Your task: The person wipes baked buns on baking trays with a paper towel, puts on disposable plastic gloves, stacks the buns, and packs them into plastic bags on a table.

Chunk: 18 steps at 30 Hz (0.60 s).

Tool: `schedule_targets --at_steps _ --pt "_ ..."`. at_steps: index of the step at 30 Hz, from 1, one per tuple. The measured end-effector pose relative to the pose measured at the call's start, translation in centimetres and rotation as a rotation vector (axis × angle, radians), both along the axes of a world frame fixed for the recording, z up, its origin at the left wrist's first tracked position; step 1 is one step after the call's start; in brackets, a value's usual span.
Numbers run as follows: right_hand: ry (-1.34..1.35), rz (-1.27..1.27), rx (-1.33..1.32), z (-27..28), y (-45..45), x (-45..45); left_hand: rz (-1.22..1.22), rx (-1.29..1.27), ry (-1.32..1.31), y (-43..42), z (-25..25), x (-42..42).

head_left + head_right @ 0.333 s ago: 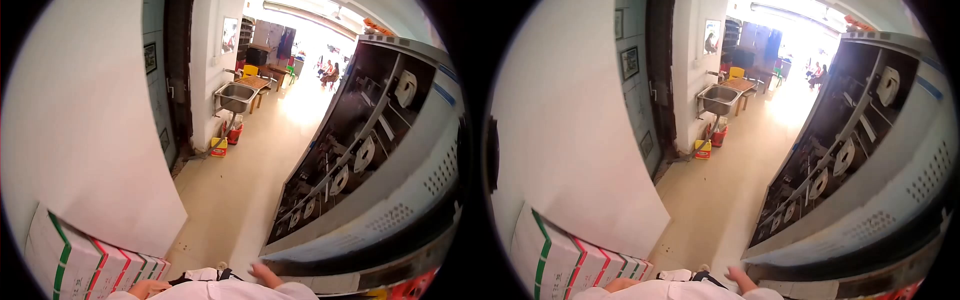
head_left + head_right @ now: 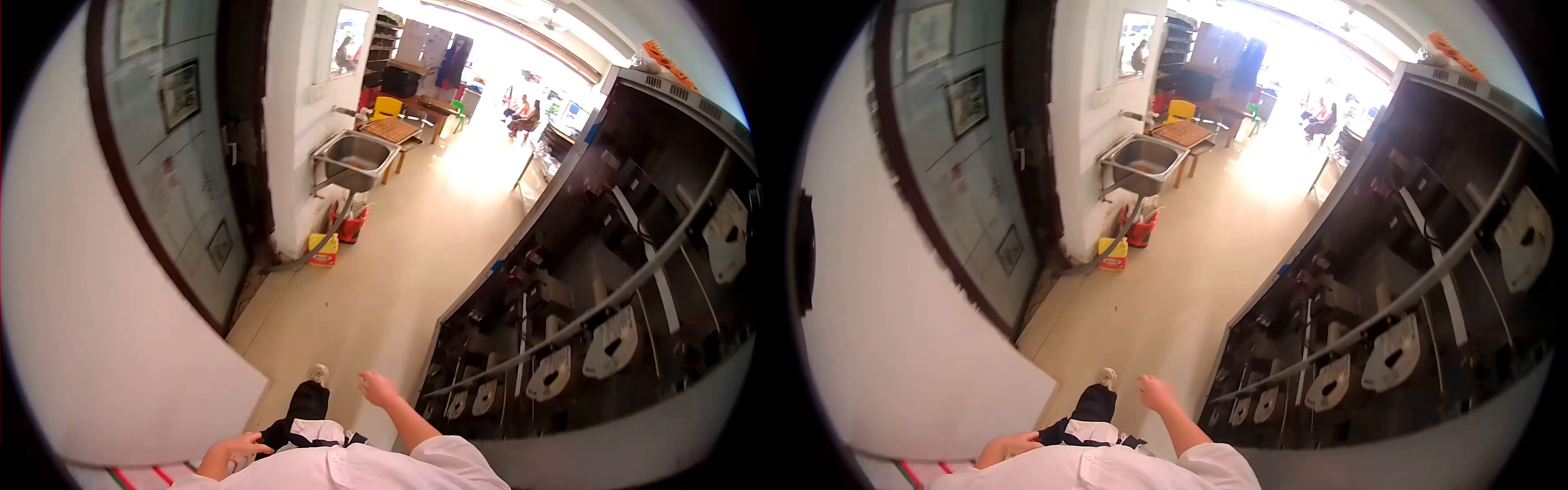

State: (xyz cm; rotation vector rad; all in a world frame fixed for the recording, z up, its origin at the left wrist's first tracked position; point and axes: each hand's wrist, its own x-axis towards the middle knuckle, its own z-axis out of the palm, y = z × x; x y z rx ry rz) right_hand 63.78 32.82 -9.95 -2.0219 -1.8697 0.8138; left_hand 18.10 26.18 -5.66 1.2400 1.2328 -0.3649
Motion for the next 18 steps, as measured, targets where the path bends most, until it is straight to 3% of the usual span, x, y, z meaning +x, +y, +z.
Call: schedule_targets --at_steps 2,3,4,5,6,7,9,11,14,17,18 --pt "-0.014 -0.041 -0.116 -2.5 2.7 2.5 -0.116 0.055 -0.028 9.1 -0.8 3.2" --pt "-0.167 0.018 -0.324 -1.2 3.6 3.7 -0.18 0.156 -0.025 14.3 -0.5 5.2" --pt "-0.176 0.024 -0.42 -4.0 3.4 5.6 -0.245 0.255 -0.02 19.4 0.5 7.2" --pt "-0.161 -0.091 -0.474 -6.2 1.2 9.7 -0.291 0.268 -0.047 29.0 3.4 12.3" --pt "0.046 -0.207 -0.397 -6.2 -0.6 11.6 -0.513 0.222 0.063 34.4 6.6 16.2" --pt "0.013 -0.273 -0.456 -6.1 -1.9 13.5 -0.737 0.183 0.178 38.9 8.8 19.8" --pt "0.019 -0.505 -0.543 -3.6 0.4 17.3 -0.906 0.371 0.219 46.8 9.2 27.1" --pt "0.044 -0.703 -0.559 -2.5 4.7 20.9 -1.095 0.728 0.158 53.2 10.1 34.2" --pt "0.112 -0.921 -0.551 -3.6 9.4 24.7 -1.129 0.754 -0.119 61.0 12.9 46.6" --pt "0.178 -1.022 -0.588 -6.1 13.6 27.8 -0.934 0.655 -0.463 67.4 10.8 57.7" --pt "0.19 -1.03 -0.602 -7.6 15.3 29.5 -0.943 0.662 -0.47 69.6 9.2 61.0"
